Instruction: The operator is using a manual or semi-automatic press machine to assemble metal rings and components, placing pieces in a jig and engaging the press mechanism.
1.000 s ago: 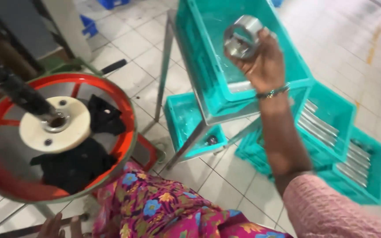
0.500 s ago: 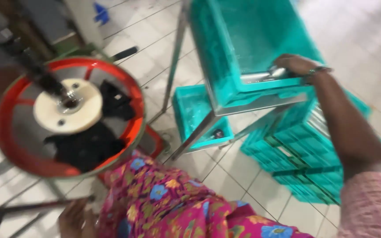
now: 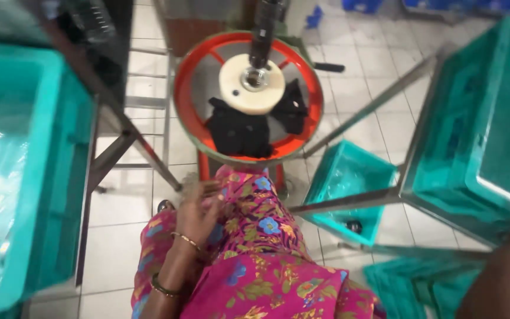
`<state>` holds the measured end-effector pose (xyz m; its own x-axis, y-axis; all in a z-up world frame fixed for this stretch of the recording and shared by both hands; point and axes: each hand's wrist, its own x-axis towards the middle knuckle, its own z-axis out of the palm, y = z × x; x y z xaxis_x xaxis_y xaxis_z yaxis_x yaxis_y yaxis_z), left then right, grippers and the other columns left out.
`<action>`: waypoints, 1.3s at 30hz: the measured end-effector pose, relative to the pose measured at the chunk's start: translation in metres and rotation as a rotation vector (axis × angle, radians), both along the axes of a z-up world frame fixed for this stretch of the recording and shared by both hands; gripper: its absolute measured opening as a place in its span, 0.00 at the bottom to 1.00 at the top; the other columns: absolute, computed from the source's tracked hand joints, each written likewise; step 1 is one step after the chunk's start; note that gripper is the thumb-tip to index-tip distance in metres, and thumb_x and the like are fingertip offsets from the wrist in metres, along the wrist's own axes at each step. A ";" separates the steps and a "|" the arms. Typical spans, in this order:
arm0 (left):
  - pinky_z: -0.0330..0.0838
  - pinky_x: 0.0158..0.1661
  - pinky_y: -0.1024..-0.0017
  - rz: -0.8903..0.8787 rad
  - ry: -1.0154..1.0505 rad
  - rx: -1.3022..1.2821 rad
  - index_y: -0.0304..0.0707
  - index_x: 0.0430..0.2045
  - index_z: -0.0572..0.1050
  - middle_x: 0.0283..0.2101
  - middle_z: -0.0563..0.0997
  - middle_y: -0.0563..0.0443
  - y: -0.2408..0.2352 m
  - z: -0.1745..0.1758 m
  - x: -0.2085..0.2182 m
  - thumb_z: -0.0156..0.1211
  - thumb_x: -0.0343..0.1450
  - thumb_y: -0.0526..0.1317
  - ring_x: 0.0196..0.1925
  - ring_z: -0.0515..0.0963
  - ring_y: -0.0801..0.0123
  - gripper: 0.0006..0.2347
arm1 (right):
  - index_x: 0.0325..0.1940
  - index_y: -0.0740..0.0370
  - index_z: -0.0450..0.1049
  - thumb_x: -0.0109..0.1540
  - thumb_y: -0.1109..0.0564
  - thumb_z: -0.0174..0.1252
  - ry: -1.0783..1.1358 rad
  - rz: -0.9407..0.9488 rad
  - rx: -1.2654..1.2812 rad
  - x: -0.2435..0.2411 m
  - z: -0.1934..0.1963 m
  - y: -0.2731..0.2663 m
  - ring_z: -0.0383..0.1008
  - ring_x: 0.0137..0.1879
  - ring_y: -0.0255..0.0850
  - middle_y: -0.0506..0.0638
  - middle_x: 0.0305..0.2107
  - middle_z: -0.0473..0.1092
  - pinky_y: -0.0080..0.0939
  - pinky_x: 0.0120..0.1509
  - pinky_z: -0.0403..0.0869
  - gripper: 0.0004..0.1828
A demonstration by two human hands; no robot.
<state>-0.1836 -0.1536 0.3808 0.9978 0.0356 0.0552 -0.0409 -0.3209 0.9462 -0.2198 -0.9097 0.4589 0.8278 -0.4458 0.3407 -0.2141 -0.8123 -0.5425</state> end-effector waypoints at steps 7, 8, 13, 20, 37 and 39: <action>0.74 0.43 0.57 -0.145 -0.492 0.387 0.41 0.48 0.78 0.45 0.83 0.43 0.029 0.121 -0.036 0.66 0.69 0.39 0.43 0.82 0.49 0.13 | 0.51 0.67 0.78 0.72 0.70 0.59 -0.393 0.535 0.059 0.110 0.041 0.361 0.76 0.46 0.33 0.50 0.45 0.78 0.30 0.52 0.74 0.05; 0.74 0.43 0.57 -0.101 -0.479 0.398 0.41 0.48 0.78 0.45 0.83 0.43 0.046 0.139 -0.044 0.66 0.69 0.39 0.43 0.82 0.49 0.13 | 0.51 0.67 0.78 0.72 0.70 0.59 -0.389 0.580 0.069 0.118 0.027 0.377 0.76 0.46 0.33 0.50 0.45 0.78 0.30 0.52 0.74 0.05; 0.79 0.52 0.69 0.281 -0.474 0.449 0.42 0.49 0.77 0.50 0.84 0.53 0.139 0.210 -0.060 0.65 0.73 0.38 0.52 0.86 0.64 0.11 | 0.49 0.65 0.73 0.69 0.67 0.58 -0.348 0.835 0.226 0.120 -0.002 0.448 0.79 0.53 0.36 0.51 0.47 0.78 0.34 0.58 0.76 0.05; 0.74 0.52 0.50 0.188 0.679 1.078 0.42 0.56 0.76 0.50 0.82 0.35 0.229 0.177 -0.008 0.59 0.74 0.49 0.52 0.82 0.43 0.18 | 0.47 0.66 0.76 0.68 0.67 0.58 -0.236 0.831 0.290 0.099 -0.019 0.457 0.80 0.52 0.38 0.53 0.44 0.78 0.36 0.58 0.77 0.05; 0.78 0.48 0.58 0.331 -0.020 0.352 0.26 0.62 0.66 0.44 0.80 0.32 0.294 0.047 -0.008 0.57 0.78 0.42 0.44 0.83 0.55 0.21 | 0.55 0.65 0.72 0.65 0.68 0.59 -0.039 0.841 0.690 0.248 -0.106 0.448 0.78 0.58 0.38 0.51 0.48 0.76 0.38 0.63 0.76 0.14; 0.77 0.49 0.58 0.354 0.008 0.365 0.28 0.62 0.68 0.46 0.79 0.32 0.247 0.062 -0.025 0.58 0.78 0.41 0.46 0.82 0.56 0.20 | 0.57 0.64 0.70 0.62 0.68 0.61 -0.080 0.827 0.622 0.277 -0.114 0.456 0.76 0.59 0.39 0.52 0.50 0.74 0.39 0.62 0.75 0.20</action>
<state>-0.2081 0.0937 0.4433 0.9286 0.3513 0.1198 0.1366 -0.6236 0.7697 0.0574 -0.4541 0.3453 0.9404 0.1351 0.3122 0.3377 -0.2612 -0.9043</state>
